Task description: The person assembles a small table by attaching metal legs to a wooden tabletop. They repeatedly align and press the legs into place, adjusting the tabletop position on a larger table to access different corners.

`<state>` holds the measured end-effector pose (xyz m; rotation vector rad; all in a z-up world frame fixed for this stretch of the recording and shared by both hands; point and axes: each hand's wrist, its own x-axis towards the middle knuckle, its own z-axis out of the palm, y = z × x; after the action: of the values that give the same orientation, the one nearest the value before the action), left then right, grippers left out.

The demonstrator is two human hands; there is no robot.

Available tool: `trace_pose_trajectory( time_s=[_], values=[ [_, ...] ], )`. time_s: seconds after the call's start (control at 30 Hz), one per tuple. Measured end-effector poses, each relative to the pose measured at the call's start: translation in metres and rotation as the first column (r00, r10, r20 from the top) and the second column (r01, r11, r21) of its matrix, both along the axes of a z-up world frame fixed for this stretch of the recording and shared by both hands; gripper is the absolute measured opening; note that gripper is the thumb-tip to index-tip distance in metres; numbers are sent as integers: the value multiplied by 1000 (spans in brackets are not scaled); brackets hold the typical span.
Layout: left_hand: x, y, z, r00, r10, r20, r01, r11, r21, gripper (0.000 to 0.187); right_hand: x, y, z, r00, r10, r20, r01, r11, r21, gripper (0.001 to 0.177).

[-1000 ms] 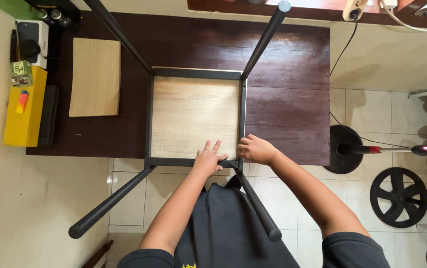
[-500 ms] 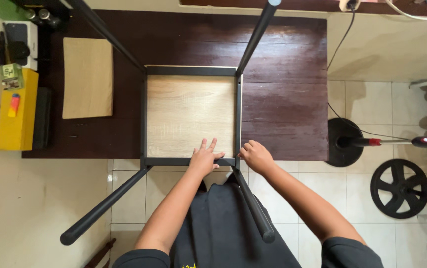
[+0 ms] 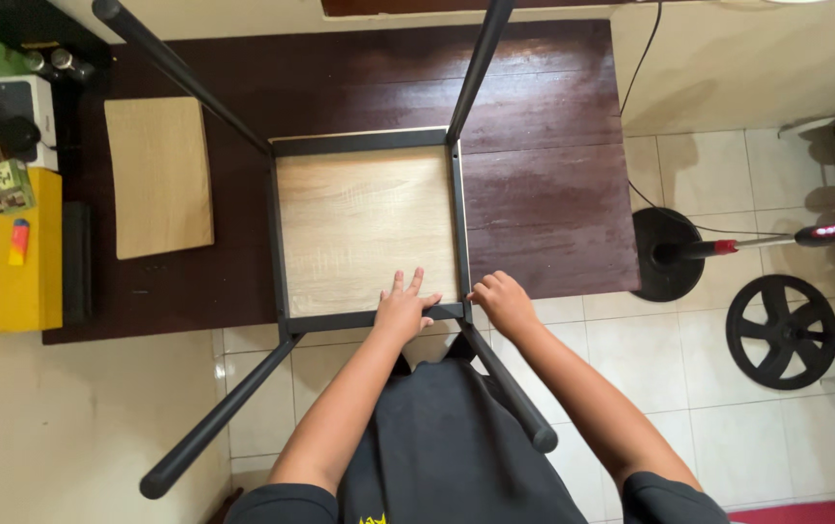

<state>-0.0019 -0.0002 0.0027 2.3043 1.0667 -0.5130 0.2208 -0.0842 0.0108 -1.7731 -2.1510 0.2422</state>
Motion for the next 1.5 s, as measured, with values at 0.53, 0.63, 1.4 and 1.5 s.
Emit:
trace_pose_trajectory(
  time_s=[0.53,0.63,1.4,1.5],
  values=[
    [-4,2,-2,997,-81,-3,81,996,29,67,14,6,-4,991,-80,-107,65,989,-135,26],
    [-4,2,-1,994,-111,-19,112,992,50,69,13,7,-7,990,-94,-102,82,990,-118,29],
    [-2,2,6,990,-125,-62,127,991,29,70,-26,-10,-13,861,-493,-124,464,863,-200,35],
    [-1,3,5,991,-119,-64,120,993,16,69,-31,-9,-11,799,-589,-120,543,793,-276,35]
  ],
)
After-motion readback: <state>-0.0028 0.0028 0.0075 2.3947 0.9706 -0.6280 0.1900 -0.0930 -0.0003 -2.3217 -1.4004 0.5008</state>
